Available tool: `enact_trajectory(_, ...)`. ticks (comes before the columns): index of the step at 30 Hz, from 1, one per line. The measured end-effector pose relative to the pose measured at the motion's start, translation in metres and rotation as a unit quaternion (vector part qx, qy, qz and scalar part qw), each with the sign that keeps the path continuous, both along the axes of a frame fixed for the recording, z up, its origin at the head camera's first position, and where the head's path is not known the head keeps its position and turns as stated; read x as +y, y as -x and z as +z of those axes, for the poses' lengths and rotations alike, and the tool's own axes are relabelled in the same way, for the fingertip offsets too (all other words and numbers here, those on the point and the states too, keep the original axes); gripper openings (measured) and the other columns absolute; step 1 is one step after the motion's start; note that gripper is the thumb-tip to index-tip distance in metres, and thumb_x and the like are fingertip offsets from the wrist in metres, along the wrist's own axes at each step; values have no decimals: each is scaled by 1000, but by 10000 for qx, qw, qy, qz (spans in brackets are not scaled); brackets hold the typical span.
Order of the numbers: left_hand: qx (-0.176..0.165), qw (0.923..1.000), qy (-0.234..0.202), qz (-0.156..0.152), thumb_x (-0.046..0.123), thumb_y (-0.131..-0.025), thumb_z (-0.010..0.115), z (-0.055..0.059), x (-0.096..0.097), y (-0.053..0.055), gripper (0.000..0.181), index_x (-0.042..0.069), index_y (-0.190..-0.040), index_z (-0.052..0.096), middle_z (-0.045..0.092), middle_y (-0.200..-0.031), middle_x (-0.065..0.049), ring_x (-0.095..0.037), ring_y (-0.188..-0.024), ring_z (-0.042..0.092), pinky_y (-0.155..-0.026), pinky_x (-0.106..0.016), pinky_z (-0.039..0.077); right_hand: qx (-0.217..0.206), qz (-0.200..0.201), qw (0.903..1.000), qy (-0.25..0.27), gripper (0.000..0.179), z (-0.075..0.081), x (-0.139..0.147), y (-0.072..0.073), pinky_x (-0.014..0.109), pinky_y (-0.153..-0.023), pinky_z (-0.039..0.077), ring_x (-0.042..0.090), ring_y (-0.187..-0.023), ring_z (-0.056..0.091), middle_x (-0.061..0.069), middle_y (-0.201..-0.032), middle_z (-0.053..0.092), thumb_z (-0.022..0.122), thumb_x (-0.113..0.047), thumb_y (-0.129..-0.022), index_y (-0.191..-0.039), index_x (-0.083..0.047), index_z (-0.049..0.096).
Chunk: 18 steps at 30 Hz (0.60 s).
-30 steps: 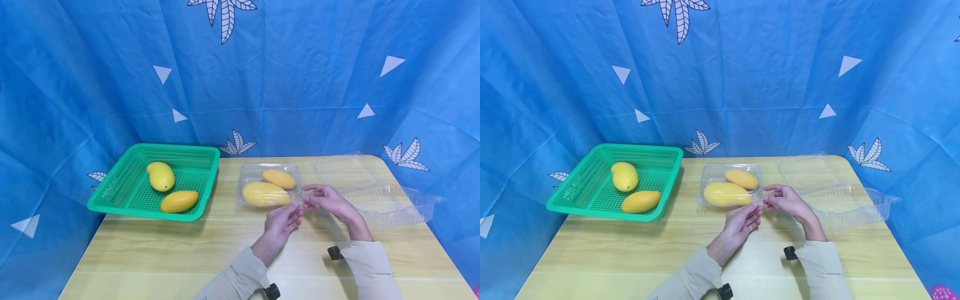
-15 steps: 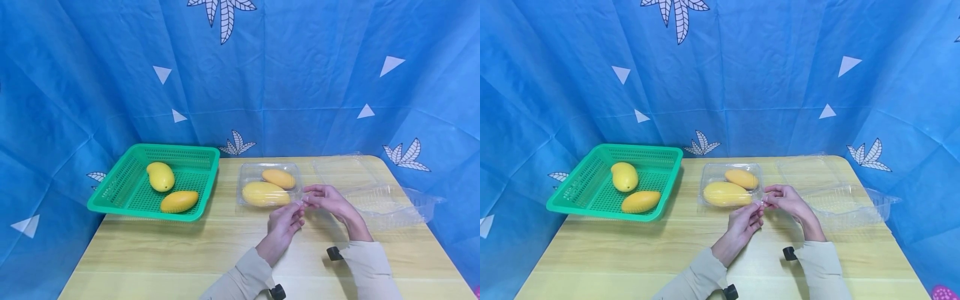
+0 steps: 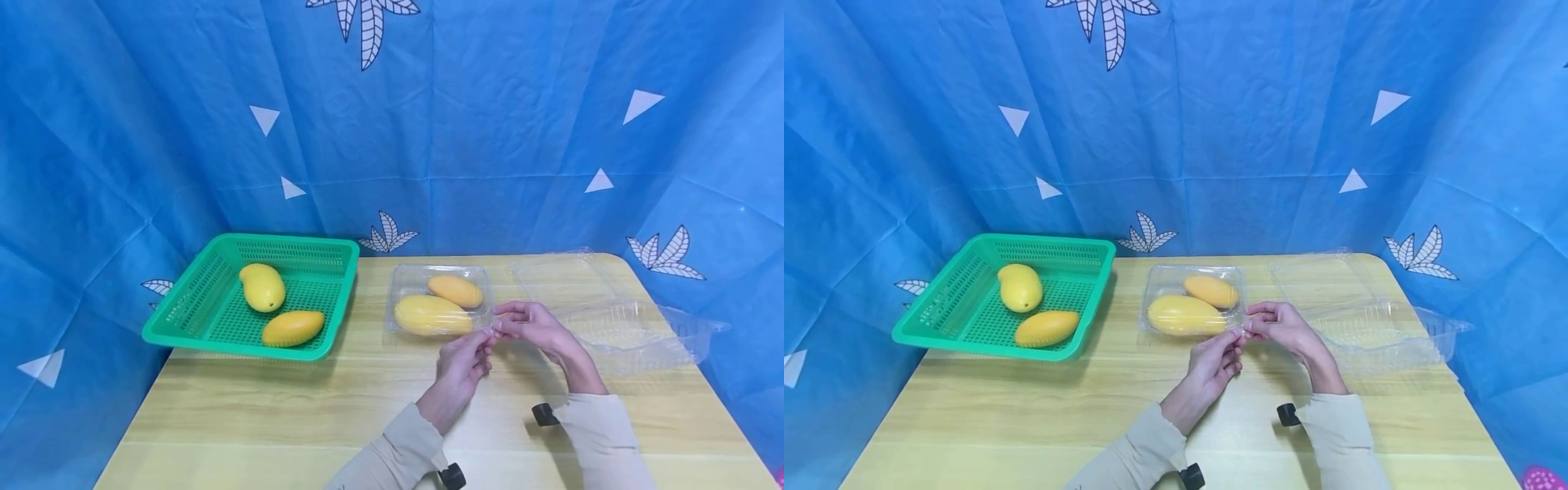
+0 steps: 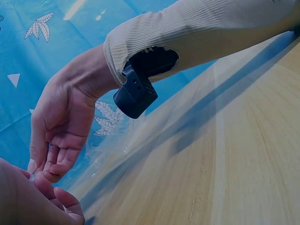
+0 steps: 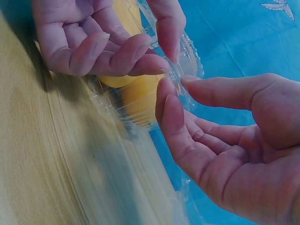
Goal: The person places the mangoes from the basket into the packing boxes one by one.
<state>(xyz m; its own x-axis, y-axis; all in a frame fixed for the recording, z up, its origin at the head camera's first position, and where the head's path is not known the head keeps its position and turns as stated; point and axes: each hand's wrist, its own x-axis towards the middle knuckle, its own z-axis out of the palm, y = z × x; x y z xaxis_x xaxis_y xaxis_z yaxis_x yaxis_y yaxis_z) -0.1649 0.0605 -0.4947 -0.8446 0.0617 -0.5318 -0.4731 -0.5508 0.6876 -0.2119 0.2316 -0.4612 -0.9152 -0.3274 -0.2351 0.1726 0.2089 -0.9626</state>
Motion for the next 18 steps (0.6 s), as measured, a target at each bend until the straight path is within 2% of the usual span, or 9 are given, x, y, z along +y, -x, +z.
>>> enact_trajectory(18, -49, 9999, 125, -63, 11, -81, 83, -1, 0, 4, 18, 3, -97, 78, 76, -88, -8, -10, -68, 59, -57, -21, 46, 91, -160, 9995, -241, 50, 0, -5, 1, 37, -88, 59, 17, -87, 70, 12, -94, 71, 65, 1, -95, -137, 21, 45)
